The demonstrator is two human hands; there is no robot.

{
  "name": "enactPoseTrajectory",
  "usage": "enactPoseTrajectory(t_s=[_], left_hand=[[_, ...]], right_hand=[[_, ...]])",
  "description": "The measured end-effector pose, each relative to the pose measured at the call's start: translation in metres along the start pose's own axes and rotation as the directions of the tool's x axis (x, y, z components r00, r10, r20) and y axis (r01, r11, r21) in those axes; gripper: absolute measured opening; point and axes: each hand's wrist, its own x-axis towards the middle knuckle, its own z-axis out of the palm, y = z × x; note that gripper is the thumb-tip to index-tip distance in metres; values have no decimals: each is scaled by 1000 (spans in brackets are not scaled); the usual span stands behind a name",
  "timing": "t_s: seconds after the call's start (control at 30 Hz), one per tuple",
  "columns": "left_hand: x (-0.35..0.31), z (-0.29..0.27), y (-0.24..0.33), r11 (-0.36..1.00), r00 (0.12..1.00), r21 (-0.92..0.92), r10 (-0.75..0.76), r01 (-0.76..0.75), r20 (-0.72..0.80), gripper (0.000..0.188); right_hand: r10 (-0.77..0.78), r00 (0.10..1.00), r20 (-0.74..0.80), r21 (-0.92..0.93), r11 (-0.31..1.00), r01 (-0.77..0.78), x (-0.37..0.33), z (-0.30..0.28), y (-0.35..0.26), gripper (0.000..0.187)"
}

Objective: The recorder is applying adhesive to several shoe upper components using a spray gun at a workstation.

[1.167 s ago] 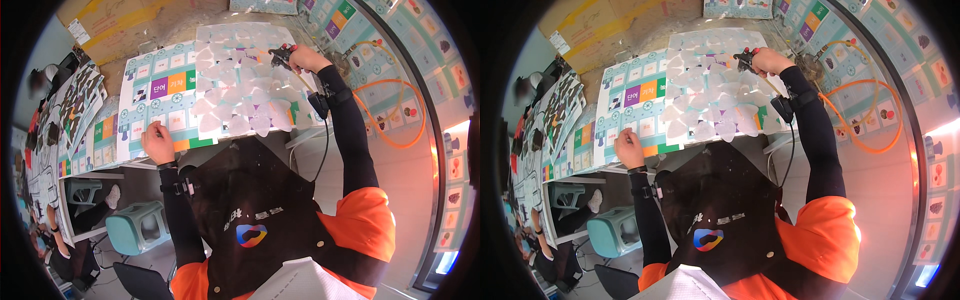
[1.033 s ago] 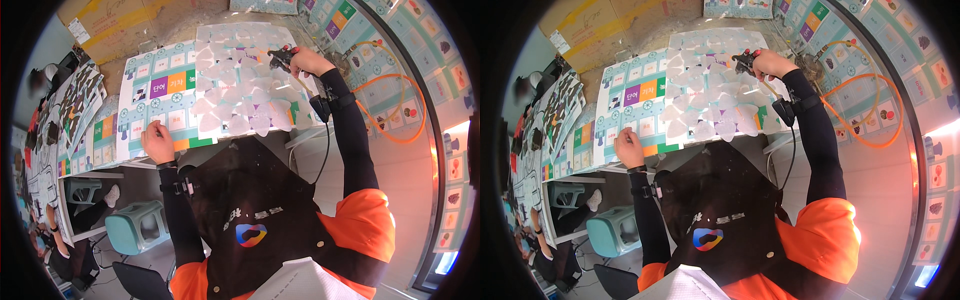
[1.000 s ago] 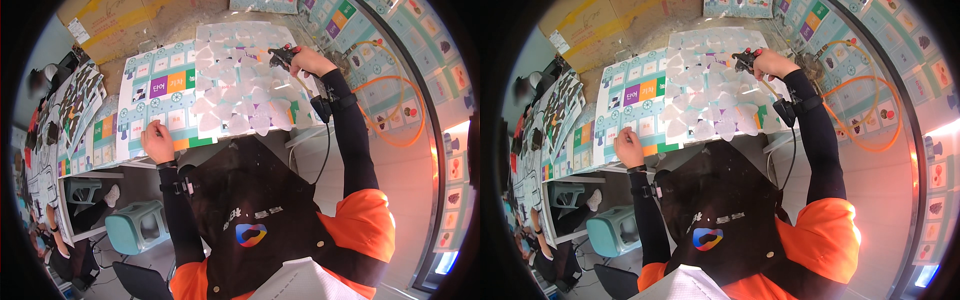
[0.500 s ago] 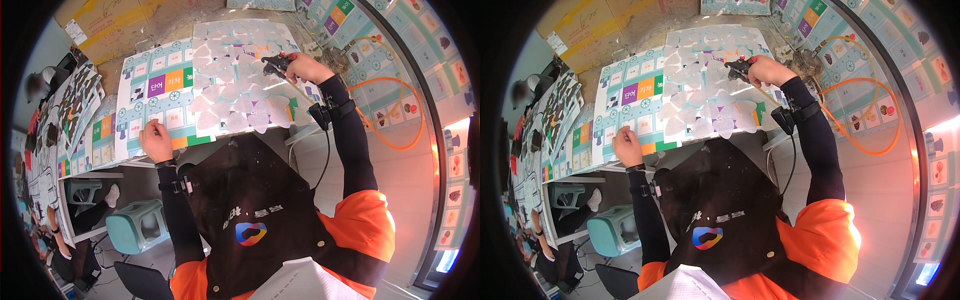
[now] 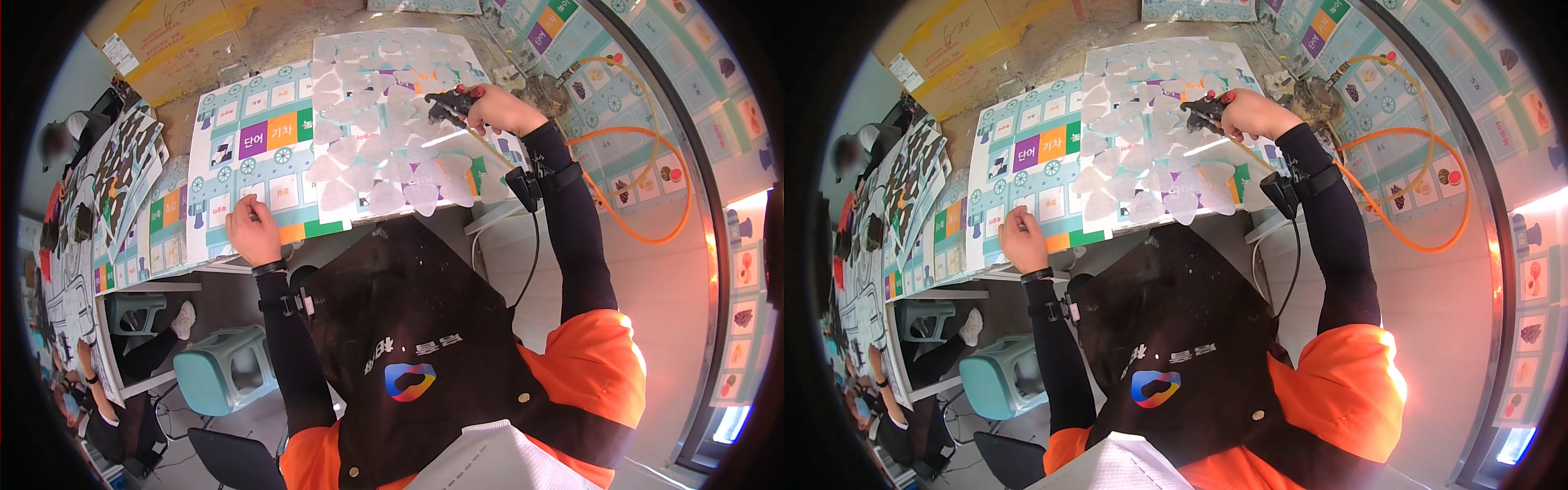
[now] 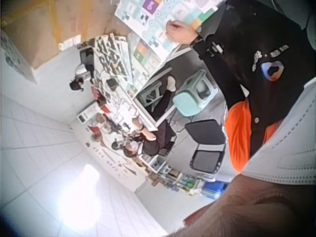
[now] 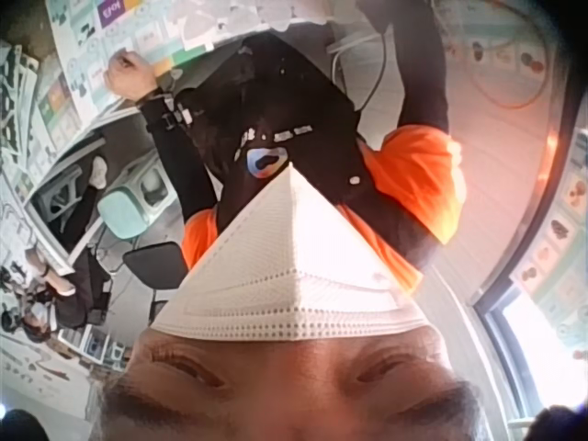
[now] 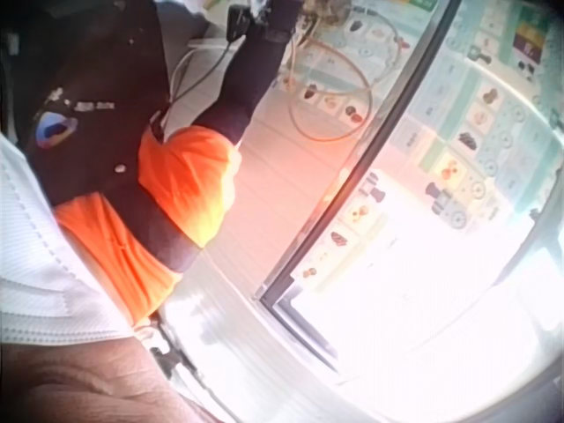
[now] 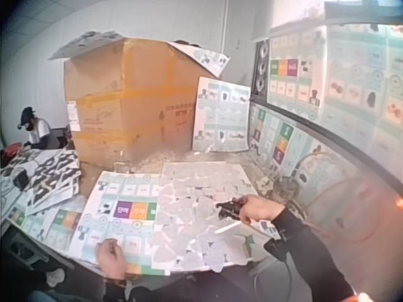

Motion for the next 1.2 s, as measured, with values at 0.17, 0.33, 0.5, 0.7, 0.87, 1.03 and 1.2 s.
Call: enactPoseTrajectory(t_s=[0.17, 0.33, 0.5, 0.7, 0.87, 1.03, 1.2], left_hand=[[1, 2, -1, 1000, 1000, -18, 7, -7, -4, 10], [0, 0, 0, 1000, 1000, -4, 7, -7, -20, 10], [0, 0, 0, 1000, 1000, 11, 6, -6, -1, 10], [2, 1, 2, 1000, 1000, -4, 2, -2, 8, 11], [-1, 1, 0, 1000, 1000, 11, -2, 2, -2, 10], [0, 2, -1, 1000, 1000, 6, -30, 30, 7, 10], [0, 3, 1, 1000, 1000, 10, -1, 1, -9, 10]], right_hand=[[70, 996, -63, -117, 990, -77, -2, -8, 6, 15], [14, 997, -76, -30, 999, -16, -13, -1, 6, 11], [8, 1000, -11, -33, 999, -8, -13, 1, -5, 15], [38, 999, 35, -211, 977, -30, -20, -8, 1, 17], [33, 995, -91, 91, 996, -25, -49, -14, -4, 25], [78, 991, -113, -63, 994, -86, -46, -14, 17, 24], [-57, 995, -84, -186, 982, 41, -38, -10, 34, 23]])
